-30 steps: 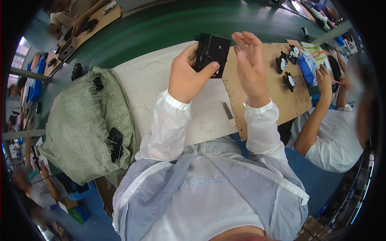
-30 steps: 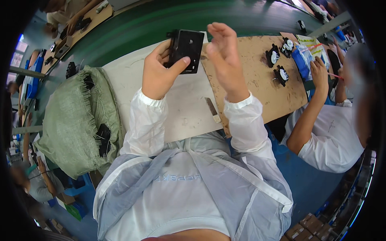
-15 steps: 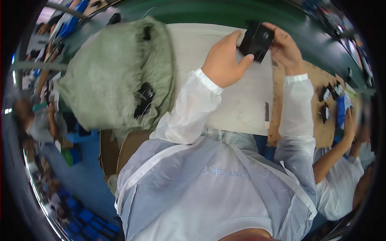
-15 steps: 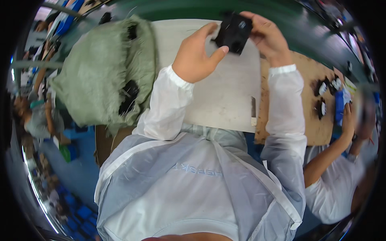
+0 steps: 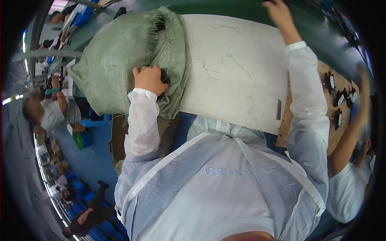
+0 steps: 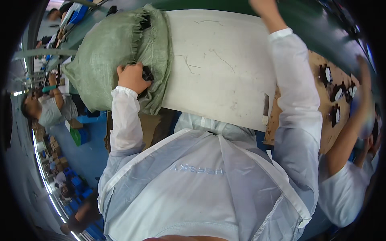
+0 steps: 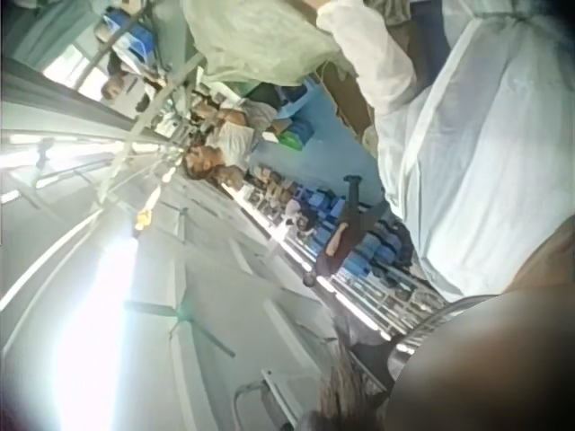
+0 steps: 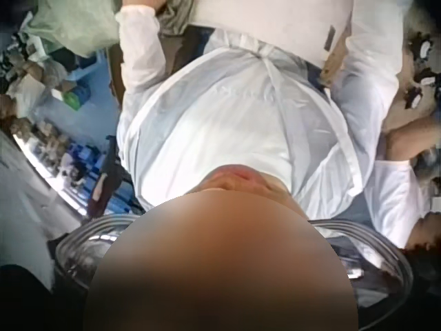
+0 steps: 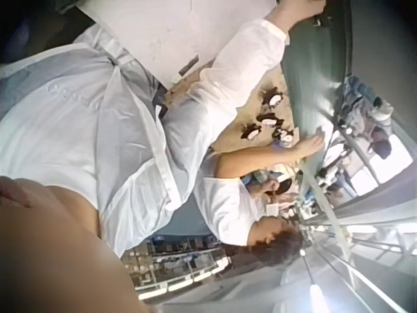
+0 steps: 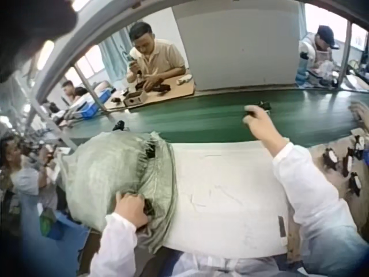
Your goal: Assembling electronic cooling fans and housing components at a factory assembly line.
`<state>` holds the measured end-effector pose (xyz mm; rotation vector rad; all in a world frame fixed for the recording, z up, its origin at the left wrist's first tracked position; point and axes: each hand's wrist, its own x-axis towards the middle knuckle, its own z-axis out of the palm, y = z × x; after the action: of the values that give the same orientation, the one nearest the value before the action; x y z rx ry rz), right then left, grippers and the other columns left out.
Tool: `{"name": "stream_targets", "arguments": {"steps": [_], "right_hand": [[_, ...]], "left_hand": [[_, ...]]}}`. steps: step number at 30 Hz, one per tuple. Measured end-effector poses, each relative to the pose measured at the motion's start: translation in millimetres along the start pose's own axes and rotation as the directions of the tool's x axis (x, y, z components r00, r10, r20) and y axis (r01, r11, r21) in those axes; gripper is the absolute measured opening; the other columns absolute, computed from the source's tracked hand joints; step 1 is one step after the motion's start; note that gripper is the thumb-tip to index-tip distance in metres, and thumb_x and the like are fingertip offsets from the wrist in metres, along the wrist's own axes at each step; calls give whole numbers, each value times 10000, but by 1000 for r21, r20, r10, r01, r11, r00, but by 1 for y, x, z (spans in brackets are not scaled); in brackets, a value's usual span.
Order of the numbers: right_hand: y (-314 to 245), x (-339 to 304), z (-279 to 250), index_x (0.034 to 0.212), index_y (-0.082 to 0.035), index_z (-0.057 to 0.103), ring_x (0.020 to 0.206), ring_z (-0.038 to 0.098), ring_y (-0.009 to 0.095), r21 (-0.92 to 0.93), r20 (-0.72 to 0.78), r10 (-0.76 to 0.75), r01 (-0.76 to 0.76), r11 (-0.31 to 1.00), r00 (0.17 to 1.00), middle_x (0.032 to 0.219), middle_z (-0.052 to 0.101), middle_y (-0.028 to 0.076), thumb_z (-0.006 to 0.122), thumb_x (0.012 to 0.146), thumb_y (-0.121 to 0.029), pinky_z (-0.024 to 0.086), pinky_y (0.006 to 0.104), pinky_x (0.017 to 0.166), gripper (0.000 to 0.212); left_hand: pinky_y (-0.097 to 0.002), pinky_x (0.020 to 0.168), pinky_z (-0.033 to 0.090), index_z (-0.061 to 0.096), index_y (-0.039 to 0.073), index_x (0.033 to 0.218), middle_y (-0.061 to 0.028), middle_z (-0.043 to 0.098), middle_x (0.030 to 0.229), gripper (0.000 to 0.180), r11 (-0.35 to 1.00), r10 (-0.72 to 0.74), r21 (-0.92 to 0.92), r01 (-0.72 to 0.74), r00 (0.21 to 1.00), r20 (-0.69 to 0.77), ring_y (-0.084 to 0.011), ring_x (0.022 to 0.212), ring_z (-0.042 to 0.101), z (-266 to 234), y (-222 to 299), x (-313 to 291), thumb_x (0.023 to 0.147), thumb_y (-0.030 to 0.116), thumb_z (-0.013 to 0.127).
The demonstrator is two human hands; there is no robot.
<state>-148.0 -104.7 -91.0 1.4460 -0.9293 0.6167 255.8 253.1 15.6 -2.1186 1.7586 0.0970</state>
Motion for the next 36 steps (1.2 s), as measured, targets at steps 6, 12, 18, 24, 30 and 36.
{"name": "stream_targets", "arguments": {"steps": [6, 12, 18, 24, 30, 36], "right_hand": [[2, 92, -238, 1248, 24, 622, 971, 639, 211, 562, 668, -305, -729, -391, 679, 1166, 664, 140, 614, 959, -171, 522, 302, 883, 349], [-8, 105, -289, 1396, -53, 490, 1092, 596, 203, 32, 796, -463, -791, -611, 390, 1279, 597, 108, 563, 992, -239, 473, 332, 963, 452], [28, 69, -300, 1473, -58, 389, 1128, 579, 226, -62, 913, -230, -443, -894, 336, 1303, 564, 144, 552, 1010, -277, 465, 353, 985, 538], [97, 26, -329, 1444, -30, 403, 1136, 597, 235, 268, 953, 128, -567, -779, 274, 1277, 584, 157, 554, 1006, -245, 482, 352, 988, 511], [170, -32, -349, 1402, -10, 431, 961, 663, 210, 376, 914, 402, -256, -891, -56, 1208, 641, 209, 495, 1005, -349, 531, 279, 829, 527], [207, -75, -371, 1413, -33, 441, 848, 641, 165, 524, 851, 508, -154, -837, 134, 1184, 655, 236, 401, 1005, -419, 520, 257, 708, 563]], "left_hand": [[-364, 877, 481, 599, -24, 1081, -186, 656, 1049, 506, 636, -120, -670, -382, 809, -575, -298, 860, 632, -38, 46, 10, 689, 208, 819], [-330, 756, 517, 598, -15, 1053, -161, 647, 1005, 479, 582, -154, -527, -620, 552, -820, -270, 829, 627, -68, 126, 33, 684, 192, 823], [-343, 761, 518, 598, -3, 1042, -139, 635, 980, 420, 520, 38, -406, -752, 495, -868, -262, 831, 627, -93, 206, 13, 700, 132, 802], [-315, 744, 515, 612, -2, 1065, -126, 643, 982, 368, 24, 339, -623, -782, 593, -730, -243, 821, 634, -109, 287, -1, 722, 21, 743], [-333, 749, 505, 732, 40, 1006, -86, 703, 850, 242, -199, 649, -812, -548, 547, -528, -266, 805, 631, -113, 411, 37, 792, 149, 702], [-361, 836, 429, 781, 97, 855, -69, 714, 870, 241, 479, 526, -516, -710, 702, -479, -298, 872, 596, -69, 517, 45, 832, 321, 693]]}}
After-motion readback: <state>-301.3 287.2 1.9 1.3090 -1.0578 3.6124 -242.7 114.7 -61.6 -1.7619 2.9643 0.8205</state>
